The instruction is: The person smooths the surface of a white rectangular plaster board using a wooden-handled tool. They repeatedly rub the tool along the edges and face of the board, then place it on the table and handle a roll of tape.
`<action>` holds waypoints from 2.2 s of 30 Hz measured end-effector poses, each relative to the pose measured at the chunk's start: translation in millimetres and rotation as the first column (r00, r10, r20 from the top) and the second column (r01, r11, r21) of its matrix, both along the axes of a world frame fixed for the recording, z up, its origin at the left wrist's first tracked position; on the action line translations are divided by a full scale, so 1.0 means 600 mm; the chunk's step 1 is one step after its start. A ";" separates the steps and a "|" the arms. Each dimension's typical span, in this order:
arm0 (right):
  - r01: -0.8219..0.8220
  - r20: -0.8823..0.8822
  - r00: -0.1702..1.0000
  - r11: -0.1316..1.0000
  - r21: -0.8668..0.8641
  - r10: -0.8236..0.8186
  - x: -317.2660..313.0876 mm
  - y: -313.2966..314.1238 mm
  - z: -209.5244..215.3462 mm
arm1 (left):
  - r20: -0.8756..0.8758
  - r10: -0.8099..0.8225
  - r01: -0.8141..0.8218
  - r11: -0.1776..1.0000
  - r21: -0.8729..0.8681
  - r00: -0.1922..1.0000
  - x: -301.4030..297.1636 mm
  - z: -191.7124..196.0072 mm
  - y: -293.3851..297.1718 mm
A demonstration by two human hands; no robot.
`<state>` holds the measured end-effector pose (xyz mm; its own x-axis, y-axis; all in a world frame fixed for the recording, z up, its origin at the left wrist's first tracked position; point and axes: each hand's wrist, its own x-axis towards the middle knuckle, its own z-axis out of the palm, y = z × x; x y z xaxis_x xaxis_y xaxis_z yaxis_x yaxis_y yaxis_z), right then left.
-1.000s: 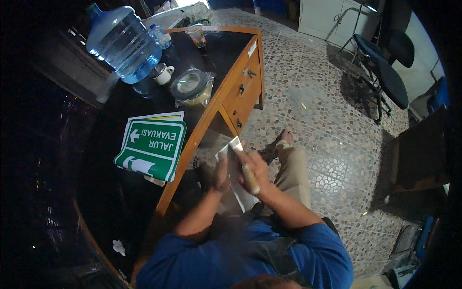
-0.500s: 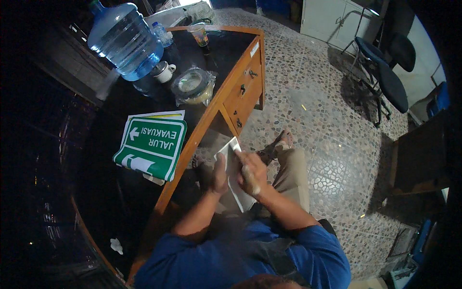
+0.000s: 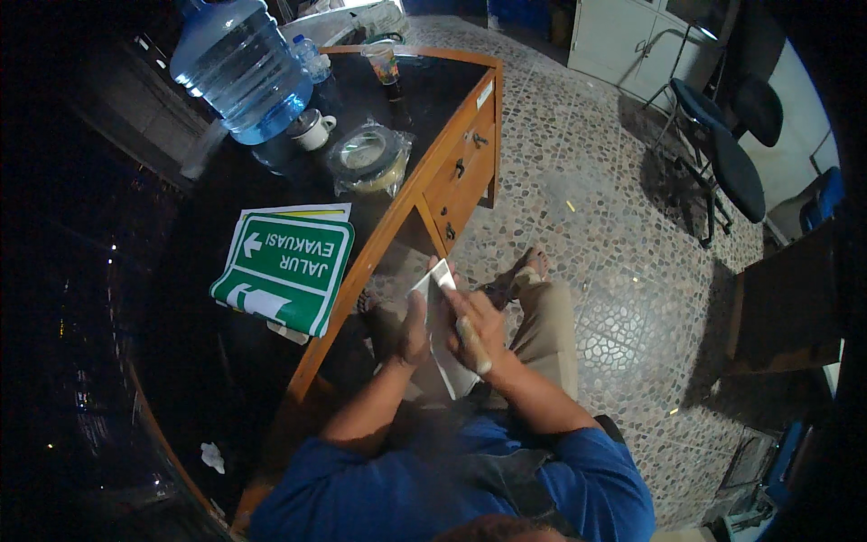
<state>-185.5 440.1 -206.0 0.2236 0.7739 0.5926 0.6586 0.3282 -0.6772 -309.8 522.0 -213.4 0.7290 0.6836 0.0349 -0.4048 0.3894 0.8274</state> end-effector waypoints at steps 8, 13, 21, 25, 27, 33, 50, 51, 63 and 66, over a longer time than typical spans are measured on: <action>-0.002 -0.016 1.000 0.983 0.184 0.006 -0.004 0.019 0.006 | -0.090 0.005 0.011 0.983 0.181 0.996 0.001 0.015 0.003; 0.006 0.020 1.000 0.998 0.067 -0.007 0.001 0.022 0.007 | -0.064 -0.030 0.041 0.983 0.177 0.998 0.000 0.015 0.004; -0.037 0.024 0.999 0.991 0.132 0.034 -0.002 0.018 0.012 | -0.068 -0.031 0.041 0.987 0.152 0.997 0.002 -0.004 0.006; -0.075 0.031 0.997 0.988 0.138 0.072 -0.015 0.006 -0.001 | 0.001 -0.078 0.077 0.989 0.125 0.997 0.000 -0.029 0.021; -0.139 0.053 0.990 0.982 0.127 0.134 -0.023 -0.009 0.023 | -0.016 -0.090 0.091 0.995 0.048 0.996 -0.004 -0.026 0.026; -0.039 -0.071 0.996 0.987 0.153 0.050 0.002 0.026 -0.009 | -0.064 0.025 -0.014 0.987 0.162 0.998 0.001 -0.034 0.016; 0.124 -0.093 0.989 0.984 0.129 -0.112 0.044 0.055 -0.024 | -0.302 0.337 -0.266 0.930 0.255 0.892 0.007 0.014 0.010; 0.185 -0.104 0.979 0.980 0.075 -0.177 0.041 0.054 -0.033 | -0.258 0.324 -0.266 0.935 0.234 0.910 0.007 0.004 0.015; 0.221 -0.431 0.693 0.739 -0.636 -0.578 0.018 0.013 -0.124 | 0.036 0.223 -0.209 0.950 -0.230 0.974 0.028 -0.033 0.091; 0.343 -0.322 0.781 0.799 -0.494 -0.535 0.034 0.022 -0.156 | -0.155 0.360 -0.370 0.928 -0.039 0.920 0.045 -0.040 0.093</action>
